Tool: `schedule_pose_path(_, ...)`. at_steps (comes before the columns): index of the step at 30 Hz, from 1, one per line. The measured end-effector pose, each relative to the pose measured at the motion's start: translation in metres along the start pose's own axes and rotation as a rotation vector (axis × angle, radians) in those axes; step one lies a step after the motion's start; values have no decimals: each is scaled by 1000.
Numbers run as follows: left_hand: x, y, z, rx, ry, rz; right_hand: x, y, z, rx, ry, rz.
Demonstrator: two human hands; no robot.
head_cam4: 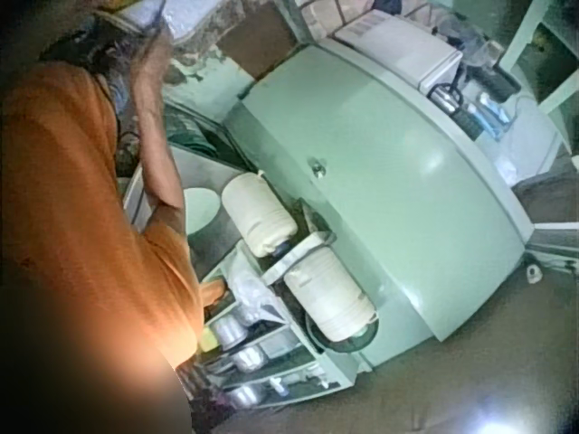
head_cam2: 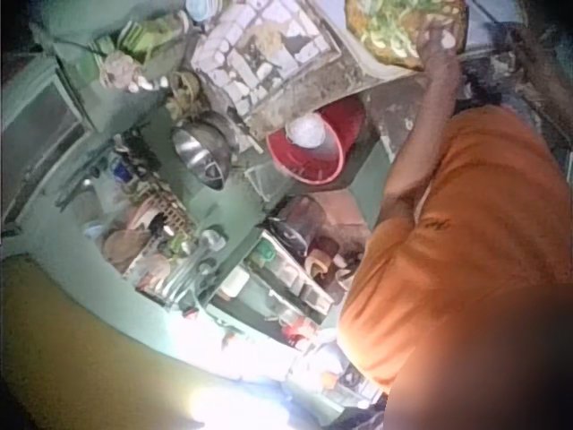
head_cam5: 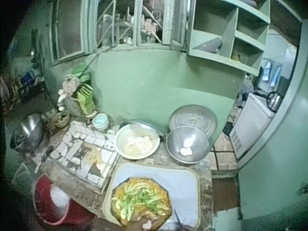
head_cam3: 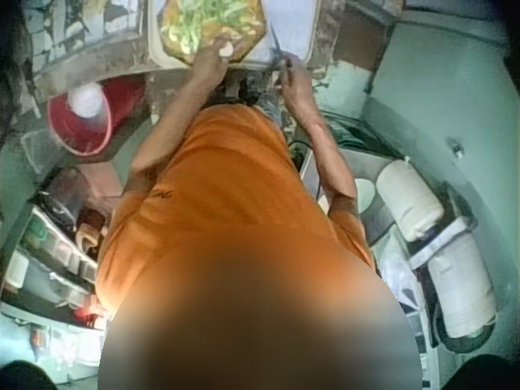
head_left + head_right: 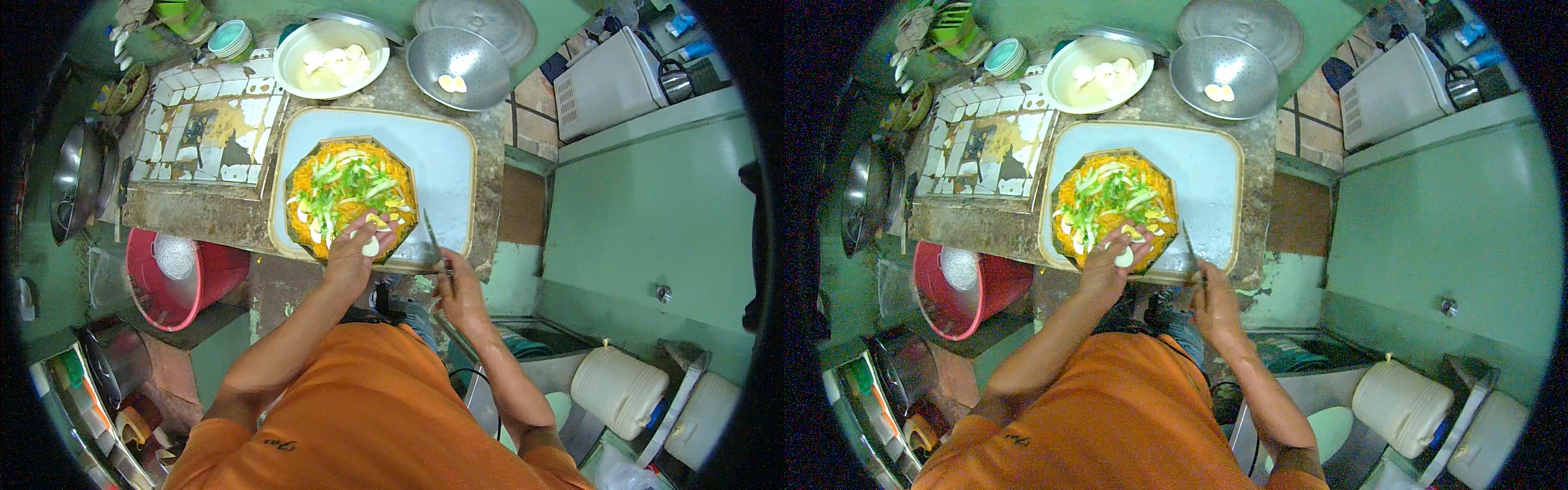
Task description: The person washes chopped lettuce, blanches it in boiling water, and places it on a tray of yellow rice. They then peel and slice hard-boiled eggs, arranging the slices decoratively over the lettuce and rice.
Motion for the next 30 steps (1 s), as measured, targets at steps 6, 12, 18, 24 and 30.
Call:
schedule_pose_path(6,-12,-16,-19,-23,80,19,23,-26,-36,241,235,-67)
schedule_pose_path(12,-29,-36,-29,-57,212,24,38,-69,-31,440,254,-132)
schedule_pose_path(18,-35,-47,-46,-5,303,186,40,-107,-5,518,211,-215)
schedule_pose_path(24,-30,-52,-53,-53,396,368,31,-150,4,508,167,-406)
schedule_pose_path(30,-37,-54,-49,-100,320,353,27,-167,19,-196,-213,-790)
Point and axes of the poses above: each hand's wrist, its own y-axis away from the middle knuckle, its own x-axis out of the back of the hand, z = x × y, the point moved 6 cm from there along -y, towards the middle knuckle, and after that the axes turned 1 degree about -x, right-handed, at the moved point
